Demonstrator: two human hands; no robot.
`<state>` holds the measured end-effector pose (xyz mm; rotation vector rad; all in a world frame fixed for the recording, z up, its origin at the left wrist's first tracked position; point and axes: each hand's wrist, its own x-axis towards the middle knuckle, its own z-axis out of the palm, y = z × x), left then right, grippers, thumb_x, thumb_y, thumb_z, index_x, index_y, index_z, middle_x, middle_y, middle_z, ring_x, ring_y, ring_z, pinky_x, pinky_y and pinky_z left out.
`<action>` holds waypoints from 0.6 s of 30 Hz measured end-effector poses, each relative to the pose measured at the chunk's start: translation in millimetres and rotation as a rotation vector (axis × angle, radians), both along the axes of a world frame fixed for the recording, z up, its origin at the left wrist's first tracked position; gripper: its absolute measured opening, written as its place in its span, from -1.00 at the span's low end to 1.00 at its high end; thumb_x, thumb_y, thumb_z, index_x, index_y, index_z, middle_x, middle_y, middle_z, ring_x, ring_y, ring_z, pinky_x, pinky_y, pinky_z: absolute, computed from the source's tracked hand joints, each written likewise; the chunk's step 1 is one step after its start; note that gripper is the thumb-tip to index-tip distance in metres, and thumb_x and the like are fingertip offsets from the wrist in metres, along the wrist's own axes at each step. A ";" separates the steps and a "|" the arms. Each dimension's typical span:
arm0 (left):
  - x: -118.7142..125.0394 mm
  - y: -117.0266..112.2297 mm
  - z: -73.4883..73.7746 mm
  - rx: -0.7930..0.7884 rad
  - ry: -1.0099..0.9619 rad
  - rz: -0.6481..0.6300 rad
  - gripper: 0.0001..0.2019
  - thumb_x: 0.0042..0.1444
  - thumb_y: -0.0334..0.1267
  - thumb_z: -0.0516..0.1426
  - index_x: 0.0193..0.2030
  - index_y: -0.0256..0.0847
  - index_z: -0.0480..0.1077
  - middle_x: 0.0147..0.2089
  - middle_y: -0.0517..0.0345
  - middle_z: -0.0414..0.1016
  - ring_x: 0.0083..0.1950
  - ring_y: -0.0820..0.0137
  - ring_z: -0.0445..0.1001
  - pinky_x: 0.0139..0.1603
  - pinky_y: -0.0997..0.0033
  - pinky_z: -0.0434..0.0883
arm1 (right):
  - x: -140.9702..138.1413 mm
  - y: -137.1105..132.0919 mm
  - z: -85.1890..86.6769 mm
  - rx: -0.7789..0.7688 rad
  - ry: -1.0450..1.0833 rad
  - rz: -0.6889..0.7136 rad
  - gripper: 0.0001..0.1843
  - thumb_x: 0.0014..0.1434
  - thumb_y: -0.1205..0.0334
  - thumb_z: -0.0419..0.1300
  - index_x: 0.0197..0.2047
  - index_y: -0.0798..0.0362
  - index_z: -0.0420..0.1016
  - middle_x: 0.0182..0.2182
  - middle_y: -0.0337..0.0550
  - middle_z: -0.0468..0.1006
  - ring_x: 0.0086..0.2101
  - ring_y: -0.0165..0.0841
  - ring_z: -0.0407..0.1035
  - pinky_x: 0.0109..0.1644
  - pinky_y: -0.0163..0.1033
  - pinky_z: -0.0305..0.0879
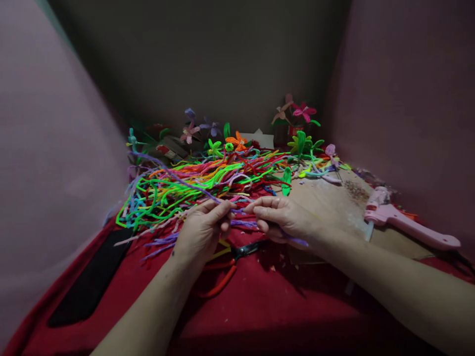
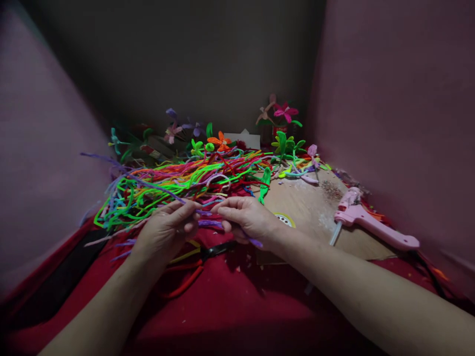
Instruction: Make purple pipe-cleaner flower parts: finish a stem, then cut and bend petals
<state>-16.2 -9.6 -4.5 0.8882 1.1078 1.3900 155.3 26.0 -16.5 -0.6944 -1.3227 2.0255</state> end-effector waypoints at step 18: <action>-39.1 12.1 11.3 0.213 -0.105 0.361 -0.79 -0.28 -0.32 0.35 -0.49 -0.35 0.46 -0.65 0.31 0.28 -0.65 0.64 0.19 -0.72 0.65 0.14 | -1.9 -10.8 5.7 0.259 -0.321 -0.187 -0.81 -0.01 0.26 0.14 -0.59 0.11 0.27 -0.75 -0.40 0.15 -0.69 -0.59 -0.06 -0.62 -0.39 -0.20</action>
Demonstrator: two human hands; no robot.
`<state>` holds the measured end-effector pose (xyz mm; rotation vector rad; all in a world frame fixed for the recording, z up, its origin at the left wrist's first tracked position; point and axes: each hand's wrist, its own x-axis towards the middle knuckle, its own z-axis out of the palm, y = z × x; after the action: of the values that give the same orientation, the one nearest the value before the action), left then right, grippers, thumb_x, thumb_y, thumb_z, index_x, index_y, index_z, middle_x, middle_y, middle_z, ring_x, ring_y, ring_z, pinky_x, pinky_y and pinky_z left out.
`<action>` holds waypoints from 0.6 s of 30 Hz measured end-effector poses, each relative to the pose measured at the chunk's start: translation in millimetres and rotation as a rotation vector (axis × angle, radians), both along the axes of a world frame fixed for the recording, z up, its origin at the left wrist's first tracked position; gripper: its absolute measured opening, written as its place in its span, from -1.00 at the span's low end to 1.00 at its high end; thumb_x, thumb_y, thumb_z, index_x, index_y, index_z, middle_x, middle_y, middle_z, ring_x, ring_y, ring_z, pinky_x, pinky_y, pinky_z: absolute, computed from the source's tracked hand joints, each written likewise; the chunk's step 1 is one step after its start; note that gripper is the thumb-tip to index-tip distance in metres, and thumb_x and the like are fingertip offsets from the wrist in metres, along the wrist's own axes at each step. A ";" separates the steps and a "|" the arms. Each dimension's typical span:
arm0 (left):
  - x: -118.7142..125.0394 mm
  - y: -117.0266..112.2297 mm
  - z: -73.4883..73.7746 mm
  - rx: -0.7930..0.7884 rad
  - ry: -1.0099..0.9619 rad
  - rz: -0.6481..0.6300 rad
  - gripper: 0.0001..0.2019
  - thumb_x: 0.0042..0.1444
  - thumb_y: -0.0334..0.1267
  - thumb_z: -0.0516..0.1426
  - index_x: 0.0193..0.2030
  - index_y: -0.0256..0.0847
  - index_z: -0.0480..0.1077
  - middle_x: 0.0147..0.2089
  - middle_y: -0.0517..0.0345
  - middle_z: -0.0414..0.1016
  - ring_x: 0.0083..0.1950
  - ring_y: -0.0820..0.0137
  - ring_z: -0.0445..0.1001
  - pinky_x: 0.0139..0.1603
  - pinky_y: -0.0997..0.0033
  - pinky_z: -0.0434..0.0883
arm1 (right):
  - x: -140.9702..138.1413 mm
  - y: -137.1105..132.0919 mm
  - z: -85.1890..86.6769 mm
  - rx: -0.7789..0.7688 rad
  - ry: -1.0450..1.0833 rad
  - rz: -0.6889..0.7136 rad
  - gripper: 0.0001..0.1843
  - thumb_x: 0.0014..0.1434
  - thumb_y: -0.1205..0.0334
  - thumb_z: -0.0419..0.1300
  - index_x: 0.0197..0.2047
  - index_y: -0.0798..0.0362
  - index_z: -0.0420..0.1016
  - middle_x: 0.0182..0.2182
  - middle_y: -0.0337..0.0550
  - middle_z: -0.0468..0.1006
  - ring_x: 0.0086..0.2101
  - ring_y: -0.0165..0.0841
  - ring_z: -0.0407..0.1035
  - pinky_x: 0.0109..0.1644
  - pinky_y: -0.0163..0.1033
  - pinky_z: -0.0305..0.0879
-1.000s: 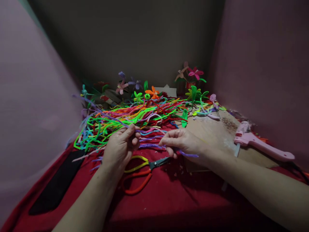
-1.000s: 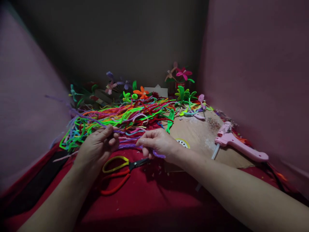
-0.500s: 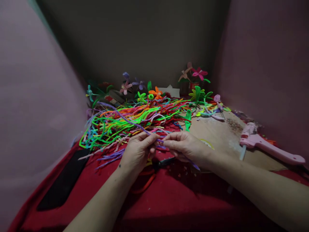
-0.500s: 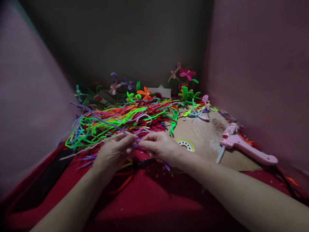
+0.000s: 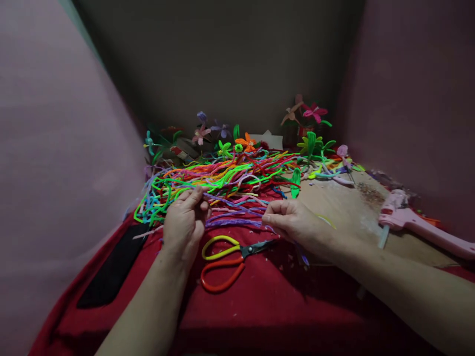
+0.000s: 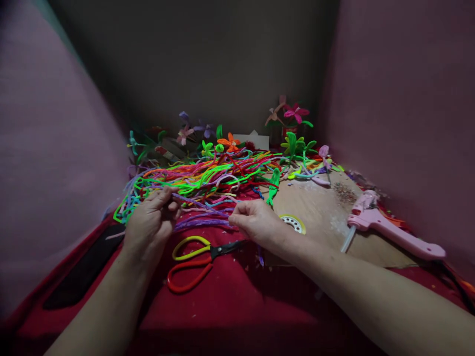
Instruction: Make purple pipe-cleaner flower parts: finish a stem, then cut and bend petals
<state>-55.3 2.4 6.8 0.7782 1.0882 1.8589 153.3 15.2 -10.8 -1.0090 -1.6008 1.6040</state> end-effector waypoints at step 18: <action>-12.8 -3.5 5.3 0.084 0.116 0.169 -0.96 0.00 -0.37 0.17 -0.40 -0.29 0.44 -0.59 0.27 0.40 -0.67 0.62 0.31 -0.68 0.67 0.24 | 2.1 7.7 -4.6 0.150 -0.087 -0.010 -0.78 -0.01 0.23 0.14 -0.61 0.09 0.27 -0.68 -0.35 0.15 -0.63 -0.55 -0.03 -0.57 -0.37 -0.12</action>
<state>-68.1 -1.1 12.1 0.8744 1.1859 2.0338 155.5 22.9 -15.4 -1.0166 -1.7438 1.4268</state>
